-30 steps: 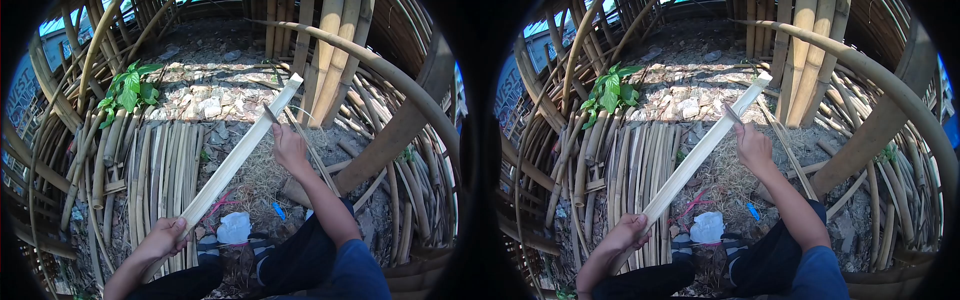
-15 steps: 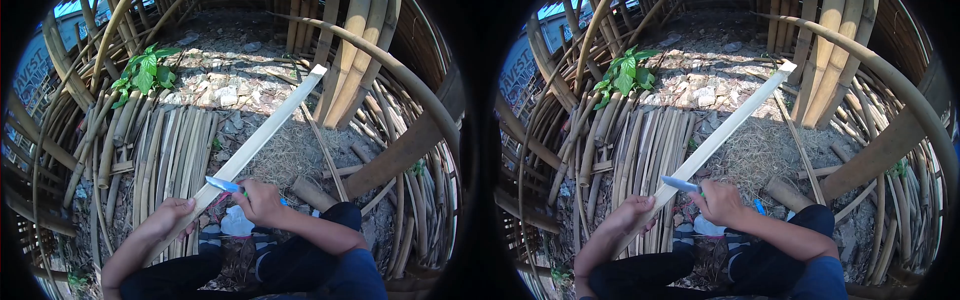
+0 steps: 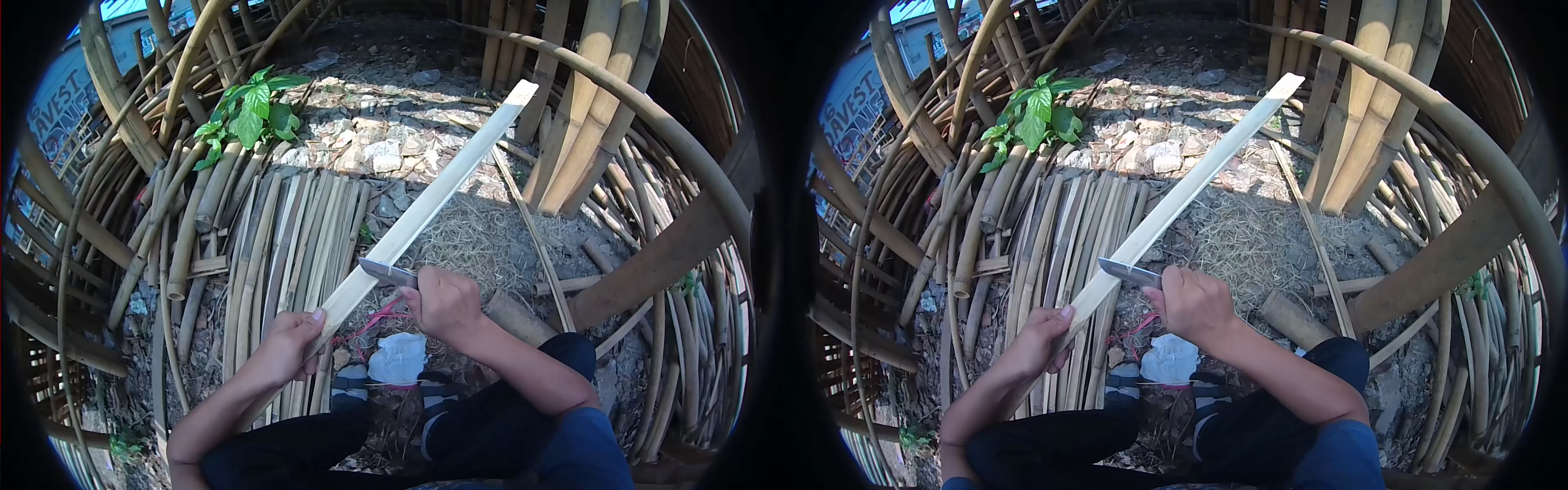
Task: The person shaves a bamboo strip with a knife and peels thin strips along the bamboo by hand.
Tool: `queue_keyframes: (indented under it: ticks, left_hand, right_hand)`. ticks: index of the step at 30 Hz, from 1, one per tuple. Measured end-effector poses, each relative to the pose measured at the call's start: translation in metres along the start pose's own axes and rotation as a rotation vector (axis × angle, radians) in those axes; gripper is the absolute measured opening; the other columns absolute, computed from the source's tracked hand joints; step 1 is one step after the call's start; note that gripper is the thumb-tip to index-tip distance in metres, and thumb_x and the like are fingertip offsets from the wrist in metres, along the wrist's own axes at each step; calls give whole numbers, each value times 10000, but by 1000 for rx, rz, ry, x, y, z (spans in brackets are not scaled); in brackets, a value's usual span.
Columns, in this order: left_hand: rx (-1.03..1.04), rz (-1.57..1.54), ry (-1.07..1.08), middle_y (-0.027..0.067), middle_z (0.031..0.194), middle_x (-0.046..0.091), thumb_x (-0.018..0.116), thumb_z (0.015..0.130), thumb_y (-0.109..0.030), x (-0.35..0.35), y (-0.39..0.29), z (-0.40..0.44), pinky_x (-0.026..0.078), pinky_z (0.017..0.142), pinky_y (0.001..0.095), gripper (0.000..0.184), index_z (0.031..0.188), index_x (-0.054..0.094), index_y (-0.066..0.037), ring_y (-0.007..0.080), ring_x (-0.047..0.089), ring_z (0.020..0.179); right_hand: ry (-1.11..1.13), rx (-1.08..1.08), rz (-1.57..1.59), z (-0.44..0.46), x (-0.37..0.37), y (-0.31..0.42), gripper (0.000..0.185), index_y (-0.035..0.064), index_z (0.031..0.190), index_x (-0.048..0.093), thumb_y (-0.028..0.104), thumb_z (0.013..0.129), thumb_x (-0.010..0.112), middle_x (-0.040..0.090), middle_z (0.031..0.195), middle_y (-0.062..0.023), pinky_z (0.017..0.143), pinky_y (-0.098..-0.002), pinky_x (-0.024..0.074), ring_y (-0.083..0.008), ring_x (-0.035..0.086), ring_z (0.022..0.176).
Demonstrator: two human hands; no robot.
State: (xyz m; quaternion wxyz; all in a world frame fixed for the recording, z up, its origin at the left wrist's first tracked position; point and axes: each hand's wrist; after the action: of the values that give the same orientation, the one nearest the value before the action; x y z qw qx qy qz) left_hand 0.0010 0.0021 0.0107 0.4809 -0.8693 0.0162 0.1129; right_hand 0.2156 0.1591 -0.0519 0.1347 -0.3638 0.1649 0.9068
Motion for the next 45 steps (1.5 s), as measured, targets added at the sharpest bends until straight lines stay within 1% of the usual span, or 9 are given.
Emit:
queue_keyframes:
  ticks: [6, 8, 12, 14, 20, 26, 32, 38, 45]
  left_hand:
    - [11, -26, 17, 45, 509, 506, 394, 1059, -478, 0, 2, -1, 379, 375, 261, 556, 806, 600, -27, 125, 488, 393]
    - [16, -36, 9, 43, 513, 501, 395, 1059, -476, -1, 4, -4, 376, 375, 262, 552, 816, 603, -27, 124, 484, 393]
    - [18, -54, 39, 37, 529, 502, 411, 1056, -476, 0, 7, -4, 367, 371, 269, 537, 860, 608, -16, 118, 483, 403]
    - [4, -55, 41, 34, 523, 495, 437, 1052, -466, -2, 6, -7, 358, 367, 270, 522, 853, 595, -10, 117, 487, 409]
    - [-159, -69, 69, 52, 562, 516, 475, 1038, -451, -4, 23, -4, 337, 355, 264, 502, 858, 590, 3, 114, 451, 385]
    - [-248, -142, 43, 45, 517, 503, 474, 1041, -423, 3, 18, 7, 321, 338, 268, 505, 819, 602, 12, 124, 428, 348]
    - [-239, -296, 171, 58, 527, 489, 517, 1008, -424, -2, 23, 7, 291, 312, 281, 507, 728, 567, -4, 132, 379, 329]
    - [-164, -319, 145, 43, 522, 479, 463, 1038, -439, -9, 28, 5, 290, 303, 268, 553, 718, 573, 0, 120, 377, 326]
    - [-195, -282, 161, 22, 424, 349, 443, 1027, -465, -7, 22, 5, 255, 327, 288, 572, 677, 530, -21, 135, 322, 322]
  right_hand:
    - [-56, -57, -155, 8, -13, -38, 355, 74, 769, 507, 353, 975, 585, 555, 598, -80, 456, -371, 494, -246, 607, 504]
    - [-72, 86, -215, 12, -22, -65, 329, 73, 792, 528, 324, 1004, 545, 529, 602, -105, 463, -414, 463, -298, 582, 505]
    - [-80, 49, -186, 9, -28, -79, 349, 59, 806, 529, 329, 1026, 505, 560, 618, -153, 483, -459, 460, -344, 599, 534]
    - [-12, 442, -251, 20, -31, -99, 431, 39, 816, 543, 388, 1047, 441, 607, 621, -191, 524, -513, 488, -388, 630, 576]
    - [-50, 692, -178, 16, -47, -164, 481, 4, 921, 575, 407, 1066, 355, 616, 657, -265, 650, -603, 475, -498, 628, 668]
    - [228, 313, 131, -5, -20, -31, 365, 2, 873, 554, 330, 1026, 506, 601, 596, -206, 484, -506, 489, -404, 626, 527]
    - [122, -75, 205, -26, 1, 22, 324, 29, 834, 532, 308, 988, 591, 592, 579, -112, 400, -396, 477, -284, 617, 459]
    - [100, 218, -127, 1, -20, -54, 333, 57, 810, 507, 322, 1008, 551, 593, 578, -114, 408, -416, 482, -291, 615, 457]
    - [2, 172, -208, 5, -18, -98, 330, 67, 820, 519, 328, 1022, 520, 594, 561, -114, 410, -439, 481, -320, 608, 450]
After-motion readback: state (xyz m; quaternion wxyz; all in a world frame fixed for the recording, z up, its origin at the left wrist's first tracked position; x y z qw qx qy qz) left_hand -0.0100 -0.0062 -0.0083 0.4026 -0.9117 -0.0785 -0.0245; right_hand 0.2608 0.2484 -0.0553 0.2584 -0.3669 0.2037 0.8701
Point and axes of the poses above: each hand's wrist, its own z-axis towards the middle knuckle, its own x-axis out of the palm, y = z × x
